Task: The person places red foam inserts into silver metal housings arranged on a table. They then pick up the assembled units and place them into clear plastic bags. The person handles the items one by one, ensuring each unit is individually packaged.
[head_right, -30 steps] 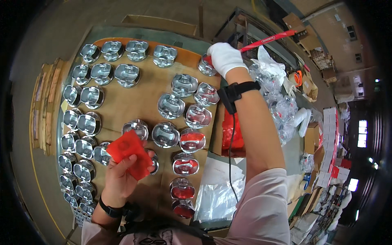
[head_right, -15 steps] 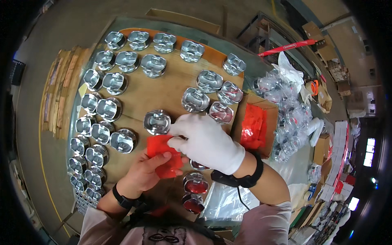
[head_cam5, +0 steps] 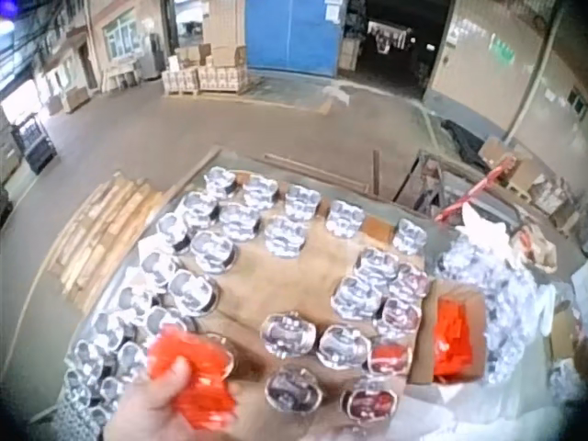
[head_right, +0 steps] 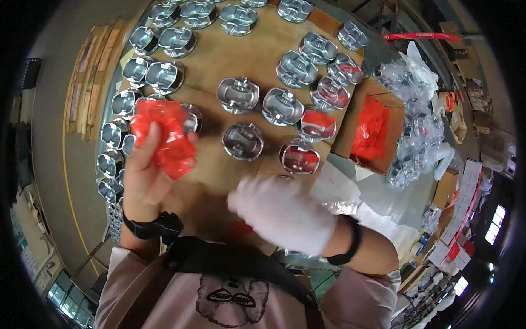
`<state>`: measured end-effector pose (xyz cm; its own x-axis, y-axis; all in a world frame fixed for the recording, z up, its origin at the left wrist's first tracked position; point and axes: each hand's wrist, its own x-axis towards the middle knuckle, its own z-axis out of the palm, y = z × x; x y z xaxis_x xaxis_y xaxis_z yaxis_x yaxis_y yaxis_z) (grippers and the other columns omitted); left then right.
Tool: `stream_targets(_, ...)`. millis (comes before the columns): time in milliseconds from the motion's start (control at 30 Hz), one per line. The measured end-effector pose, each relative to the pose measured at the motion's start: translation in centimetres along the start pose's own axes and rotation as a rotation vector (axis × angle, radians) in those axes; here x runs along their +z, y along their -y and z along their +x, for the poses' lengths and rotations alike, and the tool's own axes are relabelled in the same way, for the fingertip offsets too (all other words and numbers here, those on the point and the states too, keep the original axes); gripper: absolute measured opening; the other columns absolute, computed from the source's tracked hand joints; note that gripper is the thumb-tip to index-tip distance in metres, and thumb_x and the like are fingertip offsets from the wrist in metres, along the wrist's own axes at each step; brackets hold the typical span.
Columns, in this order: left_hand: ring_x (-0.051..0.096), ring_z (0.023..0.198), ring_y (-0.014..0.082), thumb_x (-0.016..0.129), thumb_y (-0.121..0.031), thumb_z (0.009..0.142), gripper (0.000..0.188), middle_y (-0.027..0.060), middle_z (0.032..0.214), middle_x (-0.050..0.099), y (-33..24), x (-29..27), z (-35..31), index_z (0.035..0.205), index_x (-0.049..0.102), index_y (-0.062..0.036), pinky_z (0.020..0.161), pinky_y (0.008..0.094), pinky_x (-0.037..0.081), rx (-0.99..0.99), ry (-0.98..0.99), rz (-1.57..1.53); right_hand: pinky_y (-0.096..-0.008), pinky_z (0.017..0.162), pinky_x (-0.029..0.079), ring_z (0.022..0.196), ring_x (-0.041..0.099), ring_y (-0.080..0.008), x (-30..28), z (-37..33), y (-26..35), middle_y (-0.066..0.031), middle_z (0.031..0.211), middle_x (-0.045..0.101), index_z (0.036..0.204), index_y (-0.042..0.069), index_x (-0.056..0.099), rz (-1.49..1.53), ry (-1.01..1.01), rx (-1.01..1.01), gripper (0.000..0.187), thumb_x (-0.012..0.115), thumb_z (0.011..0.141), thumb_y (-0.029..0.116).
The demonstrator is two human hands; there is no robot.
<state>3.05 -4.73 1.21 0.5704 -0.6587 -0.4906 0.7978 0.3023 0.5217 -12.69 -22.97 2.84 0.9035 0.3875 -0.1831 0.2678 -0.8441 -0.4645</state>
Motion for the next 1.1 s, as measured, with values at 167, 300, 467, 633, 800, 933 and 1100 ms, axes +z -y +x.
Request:
stream_targets(167,0.063,0.106,0.0329,0.048,-0.027,0.101,0.042,0.0163,0.128,0.056,-1.1,-1.3,-3.4,0.136,0.043,-0.0047,0.070,0.0442,0.062,0.035,-0.079,0.037,-0.0344,0.057,0.046,0.069,0.059,-0.0200,7.7,0.5,5.8,-0.0062,0.068,0.056,0.074,0.005,0.061,-0.222,0.169,0.022,0.009,0.059,0.073,0.013)
stream_targets(300,0.063,0.108,0.0335,0.050,-0.026,0.101,0.042,0.0154,0.128,0.056,-0.4,-2.4,-5.1,0.135,0.044,-0.0037,0.072,0.0440,0.062,0.011,-0.093,0.037,-0.0328,0.051,0.037,0.060,0.051,-0.0187,9.1,-0.3,7.3,-0.0053,0.063,0.051,0.072,0.005,0.059,-0.354,0.076,-0.061,0.010,0.060,0.071,0.015)
stream_targets(467,0.061,0.110,0.0334,0.052,-0.026,0.100,0.043,0.0128,0.131,0.054,0.7,-2.6,-6.0,0.136,0.043,-0.0036,0.073,0.0453,0.061,-0.023,-0.102,0.008,-0.0349,0.047,0.049,0.060,0.064,-0.0200,3.6,-0.4,7.5,-0.0055,0.065,0.057,0.079,0.009,0.056,-0.113,0.039,0.108,0.005,0.056,0.078,0.014)
stream_targets(633,0.062,0.108,0.0341,0.052,-0.024,0.099,0.043,0.0128,0.128,0.056,1.5,-3.6,-5.2,0.136,0.044,-0.0049,0.073,0.0475,0.061,-0.096,-0.065,-0.063,-0.0443,0.054,0.052,0.069,0.065,-0.0345,-2.8,-0.3,1.7,-0.0120,0.074,0.061,0.090,0.006,0.051,0.064,-0.078,0.366,0.009,0.052,0.089,0.015)
stream_targets(800,0.062,0.108,0.0373,0.054,-0.020,0.098,0.041,0.0168,0.121,0.059,2.2,-4.2,-4.4,0.134,0.045,-0.0025,0.074,0.0518,0.061,-0.145,-0.032,-0.119,-0.0416,0.073,0.054,0.082,0.067,-0.0353,-10.5,-1.6,-13.6,-0.0192,0.086,0.068,0.097,0.005,0.067,-0.129,-0.774,0.757,0.017,0.066,0.082,0.013)
stream_targets(933,0.062,0.108,0.0377,0.055,-0.019,0.098,0.041,0.0182,0.123,0.058,2.9,-2.8,-2.7,0.134,0.045,-0.0022,0.076,0.0529,0.060,-0.217,0.002,-0.114,-0.0405,0.085,0.051,0.094,0.065,-0.0348,-14.4,-1.0,-23.2,-0.0183,0.096,0.068,0.097,0.006,0.071,-0.299,-0.634,0.934,0.019,0.065,0.081,0.013)
stream_targets(1100,0.062,0.107,0.0372,0.056,-0.019,0.097,0.037,0.0187,0.123,0.059,3.1,-0.5,-0.4,0.130,0.049,-0.0027,0.074,0.0490,0.061,-0.235,0.045,-0.042,-0.0413,0.089,0.051,0.100,0.064,-0.0353,-11.6,2.0,-30.3,-0.0183,0.102,0.068,0.099,0.010,0.072,-0.252,-0.450,1.032,0.021,0.064,0.079,0.011)
